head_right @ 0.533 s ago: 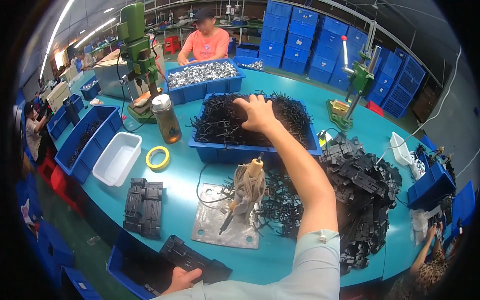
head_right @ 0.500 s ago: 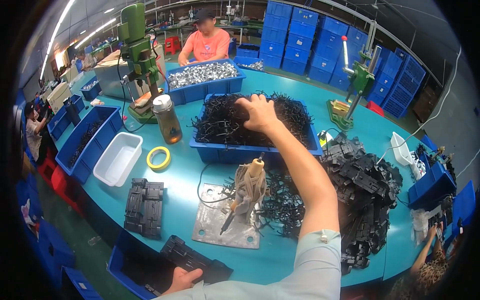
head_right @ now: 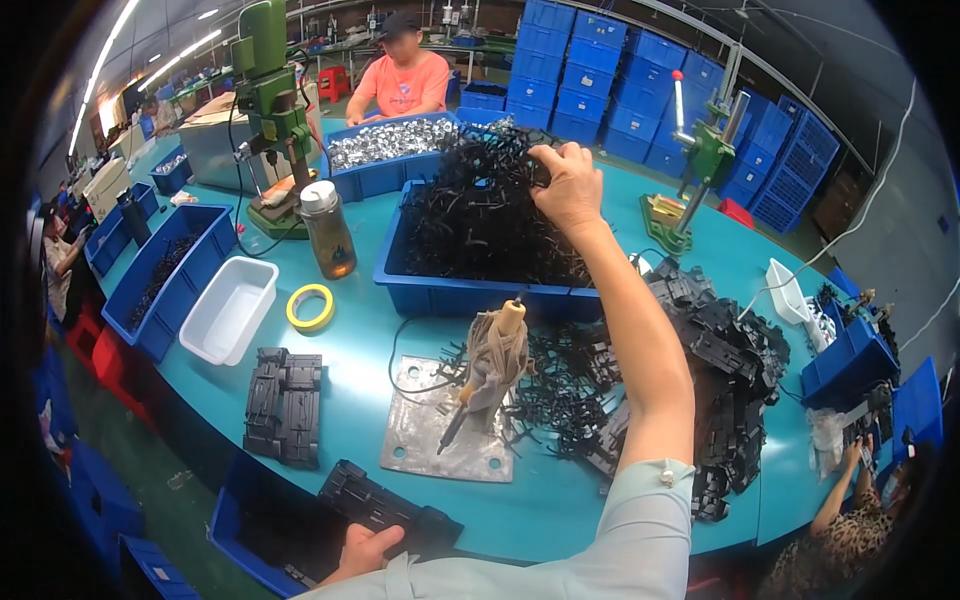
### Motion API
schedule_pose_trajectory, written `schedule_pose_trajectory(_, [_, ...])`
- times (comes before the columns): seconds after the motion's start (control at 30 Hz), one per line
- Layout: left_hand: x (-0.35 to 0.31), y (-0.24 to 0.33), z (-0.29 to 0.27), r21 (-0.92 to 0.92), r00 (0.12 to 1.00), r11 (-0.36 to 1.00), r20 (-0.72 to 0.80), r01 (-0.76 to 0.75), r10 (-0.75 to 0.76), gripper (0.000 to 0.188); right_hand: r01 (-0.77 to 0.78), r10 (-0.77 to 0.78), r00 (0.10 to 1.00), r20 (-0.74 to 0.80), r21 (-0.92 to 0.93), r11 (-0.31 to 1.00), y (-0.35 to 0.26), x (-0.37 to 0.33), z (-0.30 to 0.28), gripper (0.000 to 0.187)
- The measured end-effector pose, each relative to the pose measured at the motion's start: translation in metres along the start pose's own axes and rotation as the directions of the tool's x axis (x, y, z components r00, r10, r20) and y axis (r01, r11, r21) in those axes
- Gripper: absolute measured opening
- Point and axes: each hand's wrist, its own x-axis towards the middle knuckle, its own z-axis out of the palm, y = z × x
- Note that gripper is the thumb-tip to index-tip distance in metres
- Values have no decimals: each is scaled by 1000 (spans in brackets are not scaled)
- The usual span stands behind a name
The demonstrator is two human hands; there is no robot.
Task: Assembling various plastic parts onto a toy car chassis at a factory workstation.
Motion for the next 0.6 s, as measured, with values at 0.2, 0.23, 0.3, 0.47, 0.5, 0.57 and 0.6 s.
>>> schedule_pose_trajectory(0.2, [0, 2, 5, 16, 997, 997, 7, -71, 71, 28, 87, -93, 996, -15, -217, 972, -16, -7, -4, 49])
schedule_pose_trajectory(0.23, [0, 3, 5, 28, 997, 997, 10, -76, 76, 27, 58, -74, 996, -56, -238, 970, -18, -7, -6, 50])
schedule_pose_trajectory(0.3, [0, 3, 4, 65, 999, 996, 7, -53, 53, 27, 64, -75, 997, -30, -271, 961, -19, -8, -4, 50])
schedule_pose_trajectory(0.47, [0, 2, 3, 85, 999, 995, 1, -43, 43, 25, -3, -38, 992, -121, -323, 947, -28, 0, -13, 52])
schedule_pose_trajectory(0.5, [0, -2, 2, 40, 999, 999, 1, -35, 35, 25, -4, -38, 992, -124, -325, 946, -27, 2, -13, 52])
schedule_pose_trajectory(0.57, [-1, -2, 2, -3, 999, 999, 8, -33, 33, 25, 26, -73, 989, -125, -347, 938, -25, 6, -13, 44])
schedule_pose_trajectory(0.6, [-3, 0, 3, 36, 999, 998, 6, -52, 52, 25, 6, -64, 982, -178, -306, 952, -25, 8, -15, 39])
